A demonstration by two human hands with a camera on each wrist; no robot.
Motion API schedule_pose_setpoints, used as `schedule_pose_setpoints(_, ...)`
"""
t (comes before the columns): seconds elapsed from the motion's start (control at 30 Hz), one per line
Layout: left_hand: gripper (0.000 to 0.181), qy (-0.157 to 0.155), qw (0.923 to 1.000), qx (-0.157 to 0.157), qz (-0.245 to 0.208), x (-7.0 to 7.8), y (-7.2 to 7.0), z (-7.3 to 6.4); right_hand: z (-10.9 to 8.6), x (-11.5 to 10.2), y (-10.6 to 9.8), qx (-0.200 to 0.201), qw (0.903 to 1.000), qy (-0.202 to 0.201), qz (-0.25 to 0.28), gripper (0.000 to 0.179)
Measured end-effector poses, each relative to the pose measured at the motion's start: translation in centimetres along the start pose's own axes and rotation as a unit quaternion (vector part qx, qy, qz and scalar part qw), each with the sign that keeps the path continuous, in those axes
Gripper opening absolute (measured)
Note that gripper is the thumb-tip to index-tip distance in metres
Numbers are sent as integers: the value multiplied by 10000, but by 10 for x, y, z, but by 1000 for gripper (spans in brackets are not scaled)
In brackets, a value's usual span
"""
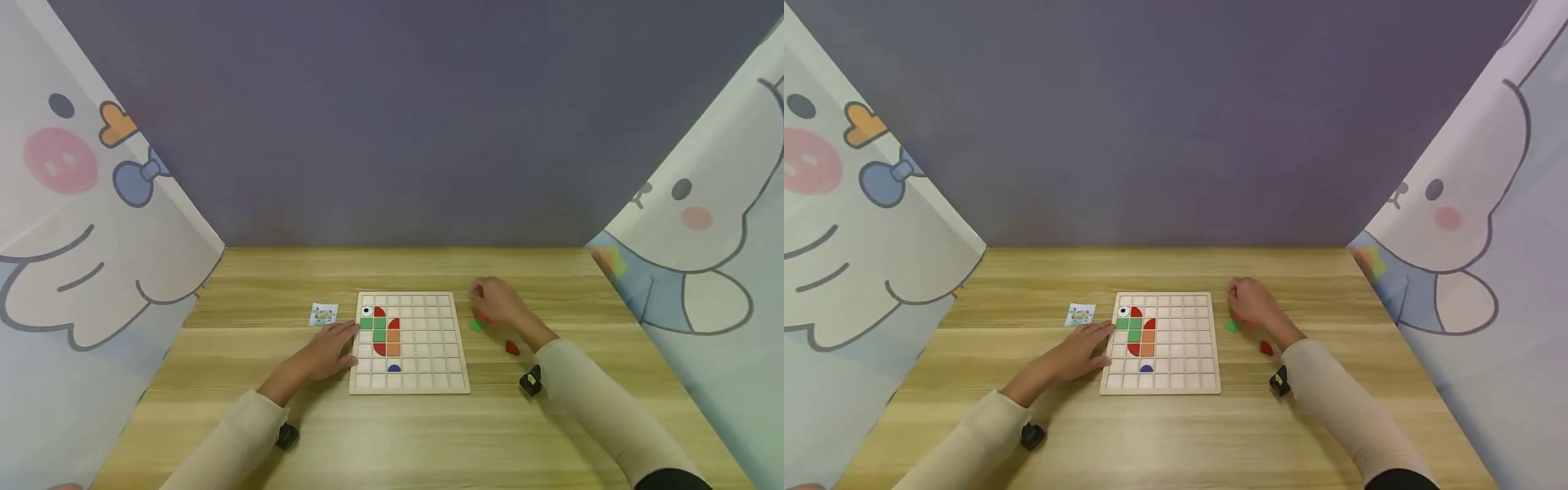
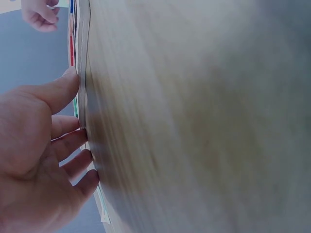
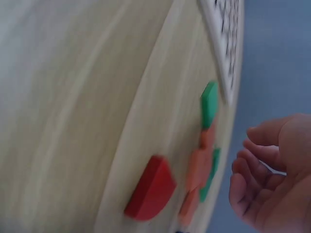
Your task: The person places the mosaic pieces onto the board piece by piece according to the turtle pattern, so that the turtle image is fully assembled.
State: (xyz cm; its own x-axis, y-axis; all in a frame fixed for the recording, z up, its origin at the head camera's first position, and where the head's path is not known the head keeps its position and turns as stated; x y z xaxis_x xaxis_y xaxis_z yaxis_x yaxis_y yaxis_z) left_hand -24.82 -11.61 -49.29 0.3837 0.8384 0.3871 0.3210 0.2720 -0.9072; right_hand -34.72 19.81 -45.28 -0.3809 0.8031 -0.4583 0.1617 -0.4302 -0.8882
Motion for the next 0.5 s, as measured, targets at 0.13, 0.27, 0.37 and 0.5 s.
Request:
schedule_pose_setpoints(0.13, 70, 34, 10000, 41, -64, -2, 0, -3, 5, 15, 3, 23, 9996, 203, -215, 23)
schedule_pose_setpoints(0.27, 70, 127, 9999, 110, 37, -2, 1, -7, 10, 25, 11, -39, 9978, 409, -527, 25)
schedule_pose_setpoints(0.37, 69, 200, 9996, 182, 125, 0, -1, -5, 12, 33, 12, -132, 9964, 606, -572, 26)
schedule_pose_setpoints(0.5, 69, 274, 9993, 226, 131, 3, -3, -2, 13, 39, 14, -230, 9954, 764, -529, 28)
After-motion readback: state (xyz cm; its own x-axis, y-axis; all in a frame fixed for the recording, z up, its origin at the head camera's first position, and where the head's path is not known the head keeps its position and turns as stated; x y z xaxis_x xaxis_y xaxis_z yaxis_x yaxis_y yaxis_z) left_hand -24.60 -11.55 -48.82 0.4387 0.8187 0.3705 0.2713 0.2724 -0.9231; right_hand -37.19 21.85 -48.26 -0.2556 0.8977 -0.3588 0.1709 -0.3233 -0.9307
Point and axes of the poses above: each hand's wrist, its own z-axis towards the middle knuckle, its own y-axis out of the palm, x = y × z, the point moved 10 cm from there along z, towards the middle knuckle, and after that the axes turned 3 degrees about -y, right-handed, at the moved point
